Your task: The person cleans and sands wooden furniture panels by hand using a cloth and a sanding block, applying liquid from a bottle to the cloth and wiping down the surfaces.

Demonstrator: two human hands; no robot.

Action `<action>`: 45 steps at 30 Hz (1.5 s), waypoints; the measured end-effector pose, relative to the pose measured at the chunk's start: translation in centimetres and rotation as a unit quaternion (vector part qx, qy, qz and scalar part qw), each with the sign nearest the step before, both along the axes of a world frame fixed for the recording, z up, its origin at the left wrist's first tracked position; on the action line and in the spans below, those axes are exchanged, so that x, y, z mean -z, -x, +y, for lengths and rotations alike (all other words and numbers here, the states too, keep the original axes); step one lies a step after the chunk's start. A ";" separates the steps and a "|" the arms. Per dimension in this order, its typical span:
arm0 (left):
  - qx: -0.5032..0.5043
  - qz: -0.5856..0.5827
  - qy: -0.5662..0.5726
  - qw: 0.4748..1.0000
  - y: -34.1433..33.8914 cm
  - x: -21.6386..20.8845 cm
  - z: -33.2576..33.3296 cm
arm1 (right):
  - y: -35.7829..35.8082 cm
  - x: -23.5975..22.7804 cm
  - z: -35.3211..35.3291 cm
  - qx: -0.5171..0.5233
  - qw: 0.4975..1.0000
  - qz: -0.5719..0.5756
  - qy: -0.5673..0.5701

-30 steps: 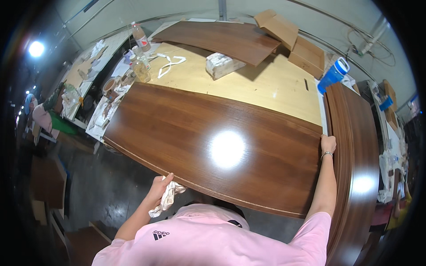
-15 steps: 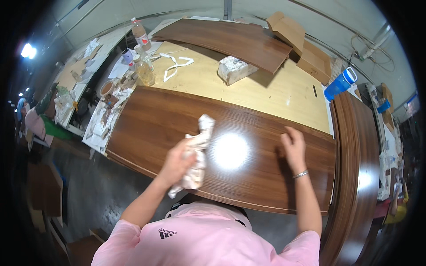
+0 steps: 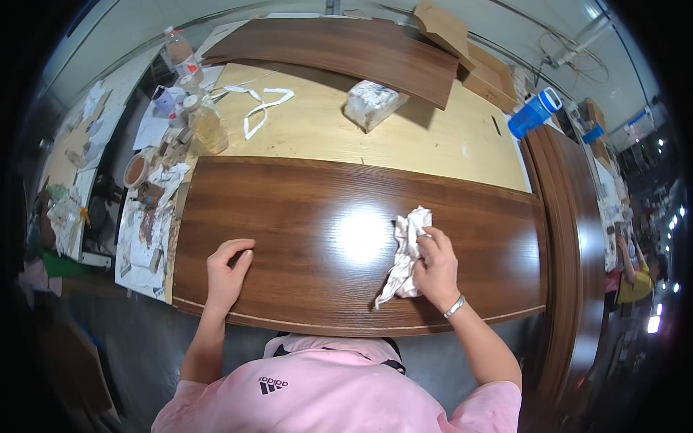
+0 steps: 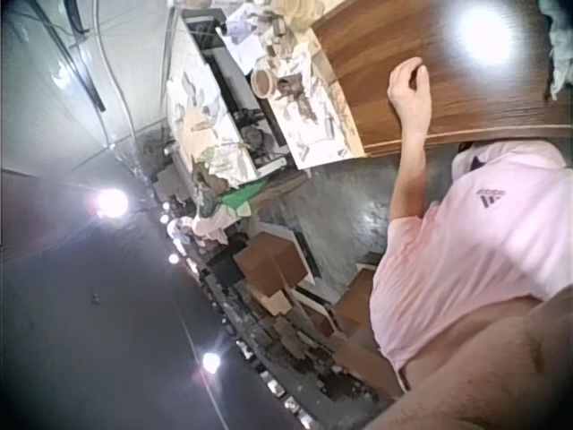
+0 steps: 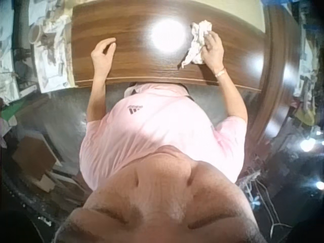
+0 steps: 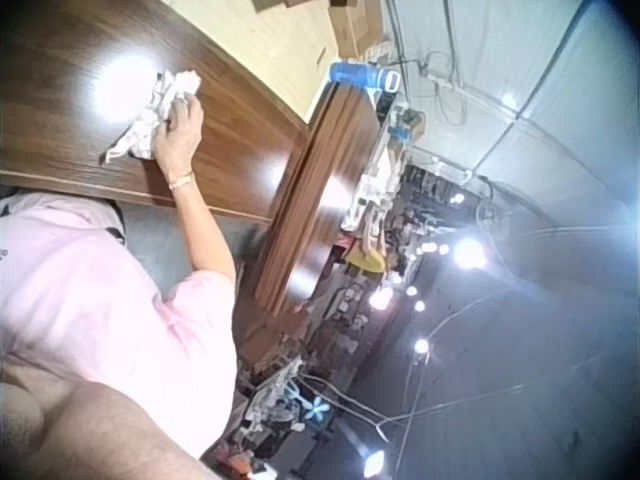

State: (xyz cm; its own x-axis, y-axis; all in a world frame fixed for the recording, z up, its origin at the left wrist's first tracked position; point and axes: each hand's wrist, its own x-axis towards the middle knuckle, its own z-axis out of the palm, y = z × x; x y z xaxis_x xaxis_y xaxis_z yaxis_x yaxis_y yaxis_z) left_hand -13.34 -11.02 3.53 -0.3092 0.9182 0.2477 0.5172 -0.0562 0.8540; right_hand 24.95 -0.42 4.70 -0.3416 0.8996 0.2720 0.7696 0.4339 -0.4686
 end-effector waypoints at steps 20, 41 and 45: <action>-0.325 0.244 0.224 0.886 24.1 4.9 -6.2 | -7.0 5.2 -1.4 0.035 0.998 -0.049 -0.031; 0.041 -0.379 0.111 0.918 8.1 -1.5 14.2 | -4.8 3.4 -1.1 0.039 0.999 -0.013 -0.016; 0.011 0.030 0.071 0.997 1.5 -0.6 19.2 | -4.8 3.0 -1.0 0.039 0.999 -0.023 -0.017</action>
